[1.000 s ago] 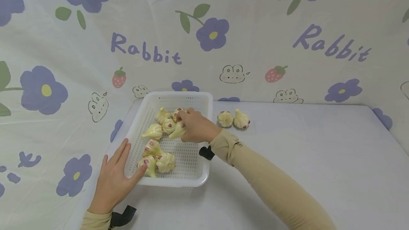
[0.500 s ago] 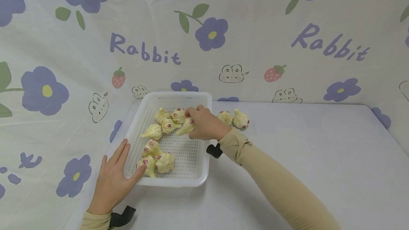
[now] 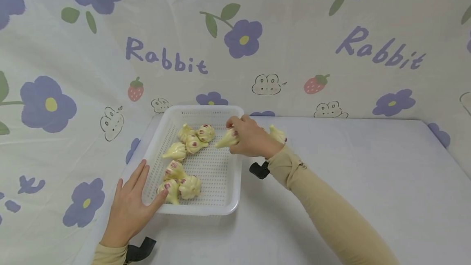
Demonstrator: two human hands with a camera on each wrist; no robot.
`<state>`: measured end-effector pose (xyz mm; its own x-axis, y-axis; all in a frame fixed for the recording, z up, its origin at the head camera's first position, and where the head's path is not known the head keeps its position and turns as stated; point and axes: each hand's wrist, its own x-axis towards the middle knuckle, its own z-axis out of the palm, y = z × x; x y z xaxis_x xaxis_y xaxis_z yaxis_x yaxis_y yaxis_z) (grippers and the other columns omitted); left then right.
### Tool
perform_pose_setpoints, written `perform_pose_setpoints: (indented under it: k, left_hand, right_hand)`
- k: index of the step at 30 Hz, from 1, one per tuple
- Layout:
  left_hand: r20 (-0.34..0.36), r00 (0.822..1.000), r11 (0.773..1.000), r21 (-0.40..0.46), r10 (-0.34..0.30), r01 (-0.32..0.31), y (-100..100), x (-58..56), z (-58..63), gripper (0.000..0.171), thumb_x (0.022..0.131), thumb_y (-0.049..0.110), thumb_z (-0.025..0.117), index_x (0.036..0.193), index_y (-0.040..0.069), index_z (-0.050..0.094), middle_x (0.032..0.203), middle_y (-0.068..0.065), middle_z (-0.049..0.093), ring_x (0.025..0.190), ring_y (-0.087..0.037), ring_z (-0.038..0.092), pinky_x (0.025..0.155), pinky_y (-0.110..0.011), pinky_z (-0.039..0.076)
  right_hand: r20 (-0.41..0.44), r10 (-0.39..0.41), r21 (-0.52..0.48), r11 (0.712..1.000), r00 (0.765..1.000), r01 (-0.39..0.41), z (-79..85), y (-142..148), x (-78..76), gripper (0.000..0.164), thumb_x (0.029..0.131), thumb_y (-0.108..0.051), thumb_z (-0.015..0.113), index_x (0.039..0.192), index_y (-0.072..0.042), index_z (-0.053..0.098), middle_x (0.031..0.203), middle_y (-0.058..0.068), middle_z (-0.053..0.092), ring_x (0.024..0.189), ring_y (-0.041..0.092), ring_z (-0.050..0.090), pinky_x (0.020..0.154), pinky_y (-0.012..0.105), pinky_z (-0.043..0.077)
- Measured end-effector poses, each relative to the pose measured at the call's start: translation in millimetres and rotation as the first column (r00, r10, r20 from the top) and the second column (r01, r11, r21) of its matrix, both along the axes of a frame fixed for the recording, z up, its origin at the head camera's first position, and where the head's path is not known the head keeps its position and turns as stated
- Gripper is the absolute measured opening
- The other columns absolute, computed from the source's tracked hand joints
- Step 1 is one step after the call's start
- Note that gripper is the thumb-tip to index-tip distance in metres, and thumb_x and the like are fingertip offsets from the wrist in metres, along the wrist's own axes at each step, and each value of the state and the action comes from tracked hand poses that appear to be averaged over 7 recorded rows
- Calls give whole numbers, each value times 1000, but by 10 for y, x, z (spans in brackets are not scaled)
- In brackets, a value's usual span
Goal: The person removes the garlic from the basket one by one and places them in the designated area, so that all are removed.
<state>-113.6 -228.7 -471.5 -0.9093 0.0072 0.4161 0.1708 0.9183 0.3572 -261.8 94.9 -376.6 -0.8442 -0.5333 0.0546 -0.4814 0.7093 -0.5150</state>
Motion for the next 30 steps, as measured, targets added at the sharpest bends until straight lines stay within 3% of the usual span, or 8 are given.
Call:
perform_pose_setpoints:
  k: [10, 16, 30]
  left_hand:
    - [-15, 1000, 1000, 0, -11, 11, 5, 0, 3, 90, 87, 53, 74, 151, -5, 50, 164, -17, 43, 140, -44, 52, 113, -81, 24]
    - [-8, 1000, 1000, -8, -8, 8, -4, -4, -7, 90, 87, 53, 73, 151, -5, 49, 165, -16, 41, 141, -44, 52, 114, -81, 23]
    - [-13, 1000, 1000, 7, -13, 13, 10, 27, 29, 88, 87, 52, 73, 151, -4, 50, 164, -16, 43, 141, -43, 52, 114, -81, 23]
  right_hand:
    - [2, -42, -13, 999, 999, 42, 9, 275, -34, 60, 80, -6, 75, 136, 2, 56, 125, 24, 56, 103, 30, 56, 85, 42, 55]
    - [23, -112, 10, 994, 993, 112, 13, 536, -105, 62, 86, -17, 80, 139, 0, 53, 134, 28, 52, 106, 34, 57, 90, 45, 54]
    - [56, -208, 65, 977, 976, 205, -37, 1035, -178, 60, 88, -15, 74, 141, -1, 51, 136, 31, 49, 109, 37, 56, 91, 51, 52]
